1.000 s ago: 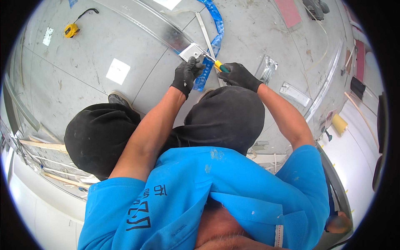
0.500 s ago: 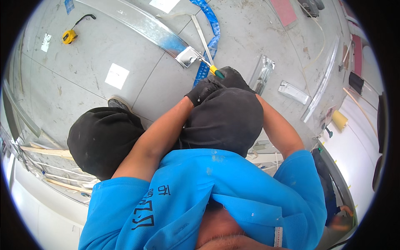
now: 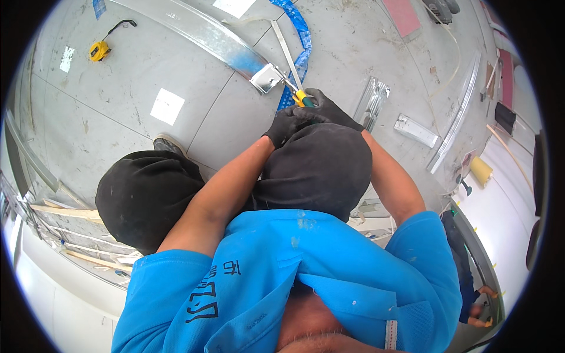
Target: The person kneels on the floor and uses tin snips to cut a long aluminum profile into shorter pieces. They repeatedly measure, cut, and inspect the ends, then place the finished pieces aside.
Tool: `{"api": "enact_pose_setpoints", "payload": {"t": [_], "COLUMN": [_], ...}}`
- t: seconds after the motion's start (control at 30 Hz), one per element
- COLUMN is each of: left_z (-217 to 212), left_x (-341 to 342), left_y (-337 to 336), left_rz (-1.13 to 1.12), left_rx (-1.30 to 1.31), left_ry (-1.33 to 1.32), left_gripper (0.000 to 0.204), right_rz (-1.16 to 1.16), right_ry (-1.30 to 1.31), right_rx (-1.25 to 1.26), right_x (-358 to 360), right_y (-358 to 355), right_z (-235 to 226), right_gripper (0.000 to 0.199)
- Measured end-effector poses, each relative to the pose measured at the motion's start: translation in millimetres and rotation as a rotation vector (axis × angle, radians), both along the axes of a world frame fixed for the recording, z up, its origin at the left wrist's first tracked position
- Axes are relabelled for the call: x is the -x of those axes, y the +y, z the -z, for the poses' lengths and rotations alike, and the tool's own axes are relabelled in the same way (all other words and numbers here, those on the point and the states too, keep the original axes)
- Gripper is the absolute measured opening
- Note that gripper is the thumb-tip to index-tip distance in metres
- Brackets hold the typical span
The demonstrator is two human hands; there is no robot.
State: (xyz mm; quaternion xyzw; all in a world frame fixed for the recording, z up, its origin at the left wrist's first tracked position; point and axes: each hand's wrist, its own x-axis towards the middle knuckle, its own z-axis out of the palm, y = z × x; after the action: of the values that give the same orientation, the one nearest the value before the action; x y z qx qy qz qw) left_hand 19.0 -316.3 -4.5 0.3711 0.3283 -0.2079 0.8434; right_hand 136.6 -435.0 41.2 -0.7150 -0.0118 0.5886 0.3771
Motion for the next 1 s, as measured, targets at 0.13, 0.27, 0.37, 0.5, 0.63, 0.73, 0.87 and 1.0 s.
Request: {"api": "enact_pose_setpoints", "payload": {"t": [0.13, 0.27, 0.37, 0.5, 0.63, 0.73, 0.87, 1.0], "left_z": [-7.7, 32.6, 64.1, 16.5, 33.0, 35.6, 38.5, 30.5], "left_x": [-2.7, 3.4, 12.2, -11.3, -7.8, -7.2, -6.4, -7.2], "left_y": [2.5, 12.3, 26.8, 40.6, 37.6, 39.4, 41.4, 40.5], "left_rz": [-0.008, 0.003, -0.406, -0.555, -0.543, -0.544, -0.544, -0.540], "left_rx": [0.050, 0.108, 0.272, 0.148, 0.149, 0.220, 0.253, 0.215], "left_ry": [0.061, 0.023, 0.120, 0.301, 0.287, 0.236, 0.218, 0.249], "left_gripper": [0.014, 0.023, 0.035, 0.041, 0.033, 0.026, 0.025, 0.026], "right_rz": [0.023, -0.281, -0.543, -0.465, -0.449, -0.412, -0.283, -0.249], "right_ry": [0.307, 0.287, -0.030, 0.076, 0.077, 0.139, 0.223, 0.214], "right_rx": [-0.146, -0.247, -0.345, -0.050, -0.034, 0.010, 0.039, 0.077], "right_x": [-9.4, -31.3, -40.7, -45.0, -46.8, -52.5, -51.7, -46.7], "right_y": [-7.2, -19.7, -28.4, -7.8, -3.1, -3.3, 1.6, 8.1], "right_z": [-8.4, 9.1, 16.0, -3.6, -4.5, 2.5, 3.6, -0.9], "right_gripper": [0.070, 0.053, 0.048, 0.051, 0.057, 0.059, 0.055, 0.051]}}
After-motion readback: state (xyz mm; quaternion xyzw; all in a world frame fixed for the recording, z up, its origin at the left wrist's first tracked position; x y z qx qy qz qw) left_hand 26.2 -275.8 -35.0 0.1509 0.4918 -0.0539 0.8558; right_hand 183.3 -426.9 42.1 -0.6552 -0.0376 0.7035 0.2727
